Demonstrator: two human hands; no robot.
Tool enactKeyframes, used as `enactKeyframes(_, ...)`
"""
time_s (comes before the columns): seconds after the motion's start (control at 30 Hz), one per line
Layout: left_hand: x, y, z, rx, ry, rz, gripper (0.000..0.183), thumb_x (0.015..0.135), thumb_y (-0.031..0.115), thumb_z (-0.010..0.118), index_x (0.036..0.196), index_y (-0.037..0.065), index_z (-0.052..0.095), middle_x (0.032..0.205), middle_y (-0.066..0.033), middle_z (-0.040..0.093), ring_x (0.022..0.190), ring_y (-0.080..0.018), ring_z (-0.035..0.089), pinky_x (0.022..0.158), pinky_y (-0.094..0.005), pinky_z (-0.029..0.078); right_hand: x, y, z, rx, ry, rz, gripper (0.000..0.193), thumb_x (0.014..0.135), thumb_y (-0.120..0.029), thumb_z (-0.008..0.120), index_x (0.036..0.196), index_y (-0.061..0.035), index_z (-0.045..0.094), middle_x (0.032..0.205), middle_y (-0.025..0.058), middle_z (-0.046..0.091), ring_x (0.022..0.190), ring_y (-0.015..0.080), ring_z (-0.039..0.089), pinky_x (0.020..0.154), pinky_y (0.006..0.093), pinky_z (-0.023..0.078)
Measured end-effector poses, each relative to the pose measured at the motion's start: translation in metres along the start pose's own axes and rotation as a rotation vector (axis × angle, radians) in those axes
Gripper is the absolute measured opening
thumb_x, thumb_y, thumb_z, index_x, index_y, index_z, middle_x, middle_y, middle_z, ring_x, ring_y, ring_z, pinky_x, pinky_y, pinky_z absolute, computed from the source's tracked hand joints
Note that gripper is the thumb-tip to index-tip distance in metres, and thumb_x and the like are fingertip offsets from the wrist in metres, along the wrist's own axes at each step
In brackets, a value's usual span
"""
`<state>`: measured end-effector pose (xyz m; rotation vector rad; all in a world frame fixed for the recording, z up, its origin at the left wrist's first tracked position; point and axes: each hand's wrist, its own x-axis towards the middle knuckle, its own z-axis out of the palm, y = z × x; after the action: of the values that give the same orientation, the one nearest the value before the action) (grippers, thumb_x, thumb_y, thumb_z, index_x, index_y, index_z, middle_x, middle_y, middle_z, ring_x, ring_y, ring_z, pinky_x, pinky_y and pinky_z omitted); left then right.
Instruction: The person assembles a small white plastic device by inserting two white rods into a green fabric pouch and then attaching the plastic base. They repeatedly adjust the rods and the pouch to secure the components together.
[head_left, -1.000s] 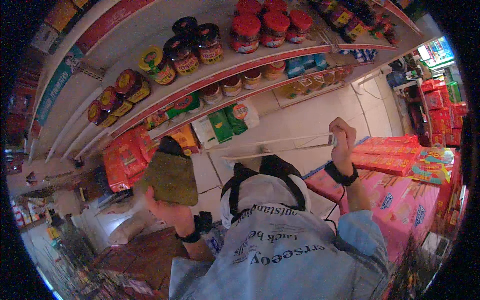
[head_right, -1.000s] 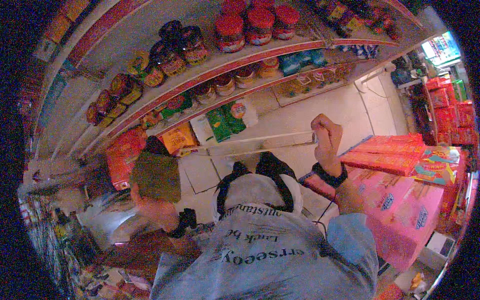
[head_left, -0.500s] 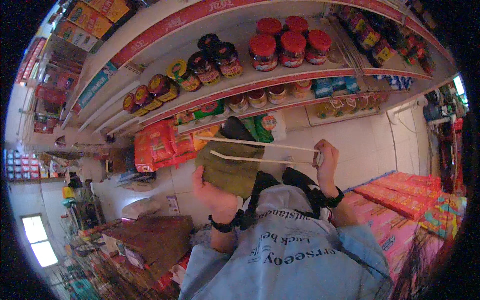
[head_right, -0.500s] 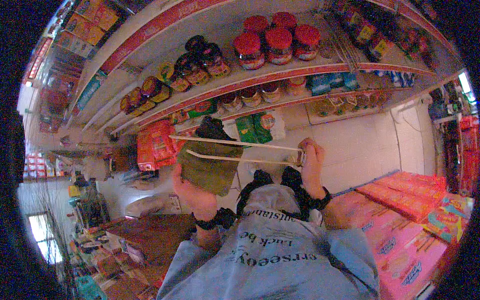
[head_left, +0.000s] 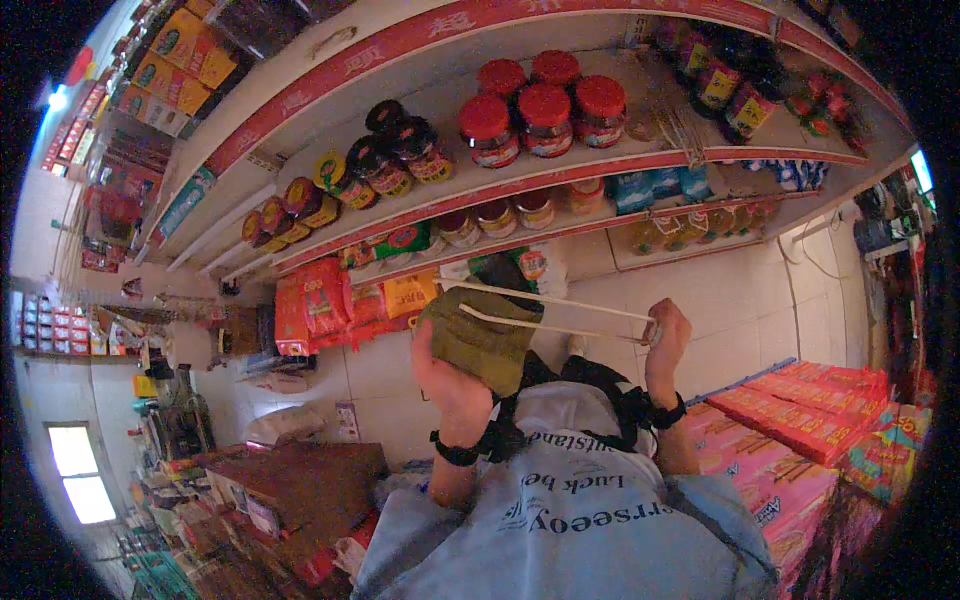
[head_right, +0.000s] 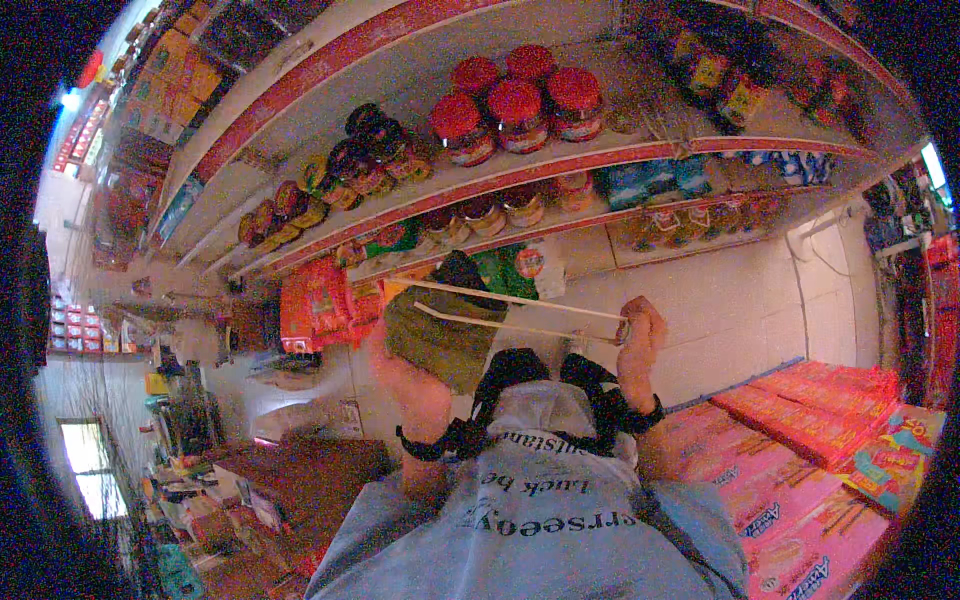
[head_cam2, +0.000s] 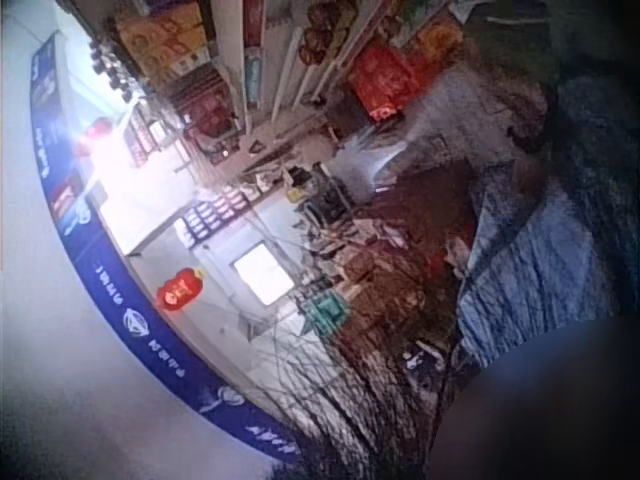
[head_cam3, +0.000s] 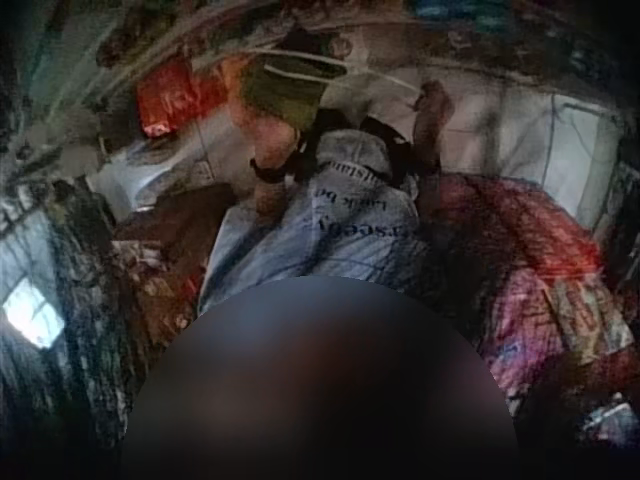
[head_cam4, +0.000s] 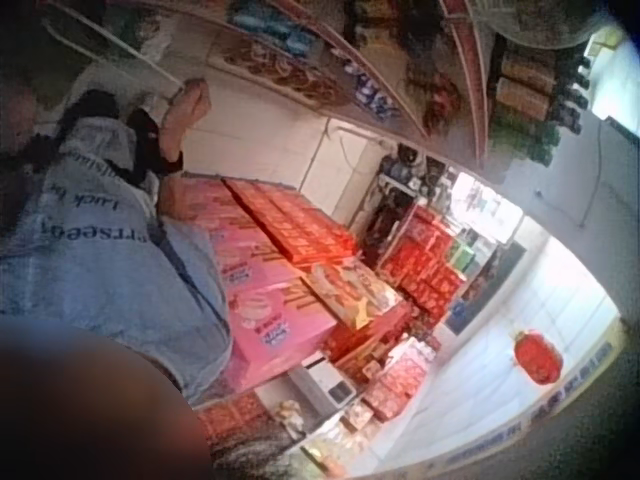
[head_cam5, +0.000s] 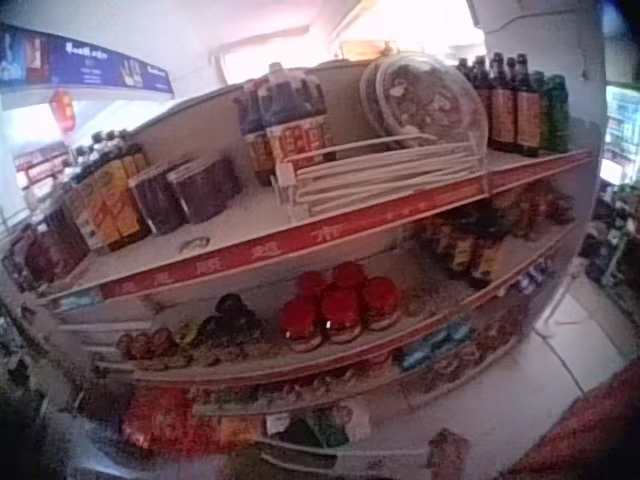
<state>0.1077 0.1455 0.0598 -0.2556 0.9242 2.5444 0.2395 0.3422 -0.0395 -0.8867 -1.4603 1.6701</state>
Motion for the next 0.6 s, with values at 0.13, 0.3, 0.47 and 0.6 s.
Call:
enactKeyframes(0.13, -0.005, -0.008, 0.006, 0.113, -0.115, 0.127, 0.043, 0.084, 0.037, 0.040, 0.112, 0.006, 0.046, 0.114, -0.0068, 0.050, 0.106, -0.0245, 0.046, 0.092, -0.0383, 0.034, 0.001, -0.006, -0.013, 0.061, 0.068, -0.170, 0.026, 0.080, -0.025, 0.045, 0.065, -0.0037, 0.048, 0.055, 0.0008, 0.042, 0.041, 0.0070, 0.038, 0.035, 0.0208, 0.028)
enactKeyframes(0.3, -0.001, -0.011, 0.017, 0.273, 0.047, 0.315, 0.054, 0.080, 0.049, 0.044, 0.115, 0.009, 0.045, 0.118, -0.0105, 0.047, 0.110, -0.0252, 0.044, 0.091, -0.0409, 0.037, 0.011, 0.007, -0.020, 0.120, -0.094, 0.498, 0.018, 0.079, -0.023, 0.047, 0.080, -0.0062, 0.053, 0.064, 0.0036, 0.051, 0.054, 0.0097, 0.049, 0.038, 0.0219, 0.034)
enactKeyframes(0.47, 0.006, -0.003, 0.016, -0.305, -0.189, -0.058, 0.063, 0.081, 0.055, 0.038, 0.121, 0.007, 0.041, 0.123, -0.0113, 0.045, 0.113, -0.0275, 0.042, 0.097, -0.0431, 0.029, 0.011, 0.005, -0.021, 0.181, -0.420, 1.033, 0.020, 0.080, -0.029, 0.048, 0.081, -0.0086, 0.050, 0.059, 0.0010, 0.047, 0.045, 0.0087, 0.042, 0.035, 0.0204, 0.030)
enactKeyframes(0.6, 0.009, -0.008, 0.012, -0.222, -0.315, -0.008, 0.052, 0.086, 0.047, 0.031, 0.118, 0.006, 0.043, 0.116, -0.0081, 0.049, 0.108, -0.0237, 0.046, 0.094, -0.0362, 0.032, 0.008, 0.011, -0.045, 0.103, -0.753, 1.089, 0.025, 0.080, -0.034, 0.049, 0.082, -0.0091, 0.050, 0.059, 0.0012, 0.048, 0.041, 0.0098, 0.041, 0.036, 0.0199, 0.031)
